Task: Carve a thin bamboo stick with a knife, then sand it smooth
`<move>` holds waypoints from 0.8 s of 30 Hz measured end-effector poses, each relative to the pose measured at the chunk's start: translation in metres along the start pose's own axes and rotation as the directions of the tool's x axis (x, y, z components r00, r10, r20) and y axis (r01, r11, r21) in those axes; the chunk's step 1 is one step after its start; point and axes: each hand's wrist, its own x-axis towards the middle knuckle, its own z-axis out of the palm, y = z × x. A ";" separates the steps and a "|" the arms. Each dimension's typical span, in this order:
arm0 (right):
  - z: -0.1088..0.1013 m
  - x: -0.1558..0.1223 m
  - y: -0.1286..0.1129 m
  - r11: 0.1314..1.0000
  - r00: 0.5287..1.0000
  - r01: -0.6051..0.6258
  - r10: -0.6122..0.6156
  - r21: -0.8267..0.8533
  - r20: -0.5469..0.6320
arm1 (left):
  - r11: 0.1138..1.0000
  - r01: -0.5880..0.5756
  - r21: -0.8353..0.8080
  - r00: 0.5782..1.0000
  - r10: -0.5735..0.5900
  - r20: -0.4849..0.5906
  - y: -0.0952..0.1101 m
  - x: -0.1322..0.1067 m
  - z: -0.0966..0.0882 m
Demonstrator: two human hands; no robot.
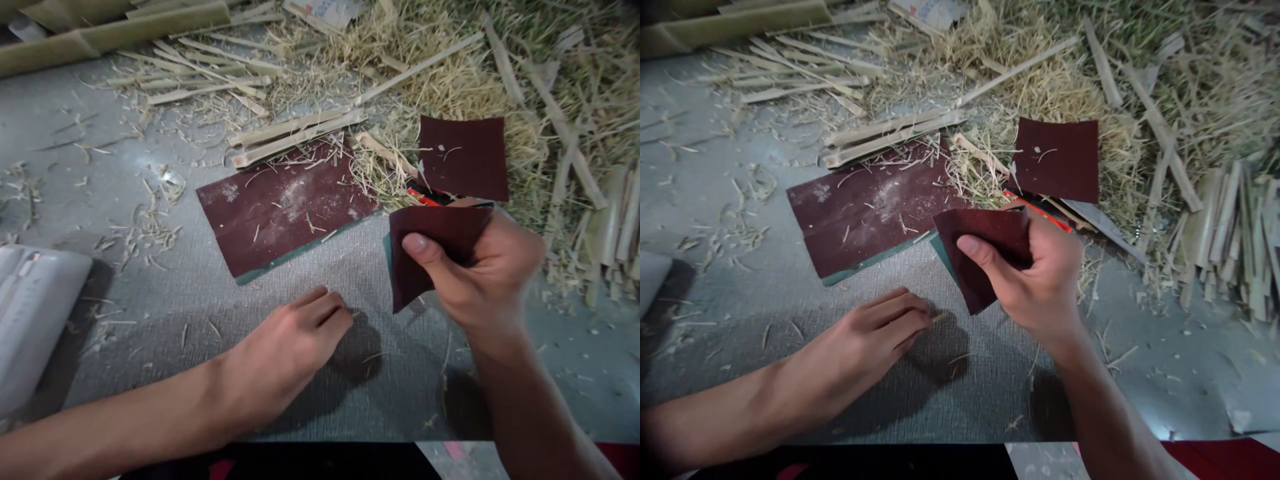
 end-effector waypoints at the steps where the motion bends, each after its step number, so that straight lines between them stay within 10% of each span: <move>1: 0.000 0.000 0.000 1.000 1.000 -0.010 0.010 -0.005 0.001 | 0.998 -0.014 0.056 0.999 0.016 -0.033 -0.001 0.001 -0.002; 5: 0.000 0.001 0.003 0.999 0.999 -0.033 0.033 -0.029 0.007 | 0.918 -0.018 0.395 0.989 0.075 -0.131 -0.003 -0.006 -0.012; 10: 0.001 0.005 0.006 0.999 0.998 -0.045 0.045 0.000 0.049 | 0.740 -0.106 0.664 0.990 0.138 0.005 0.001 -0.035 -0.016; 14: 0.002 0.005 0.004 0.998 0.995 -0.069 0.069 -0.007 0.078 | 0.675 -0.147 0.723 0.983 0.019 0.183 0.003 -0.046 -0.013; 24: 0.005 -0.004 -0.007 0.963 0.924 0.076 0.031 -0.260 0.382 | 0.674 -0.159 0.721 0.979 0.201 0.029 -0.017 -0.028 -0.010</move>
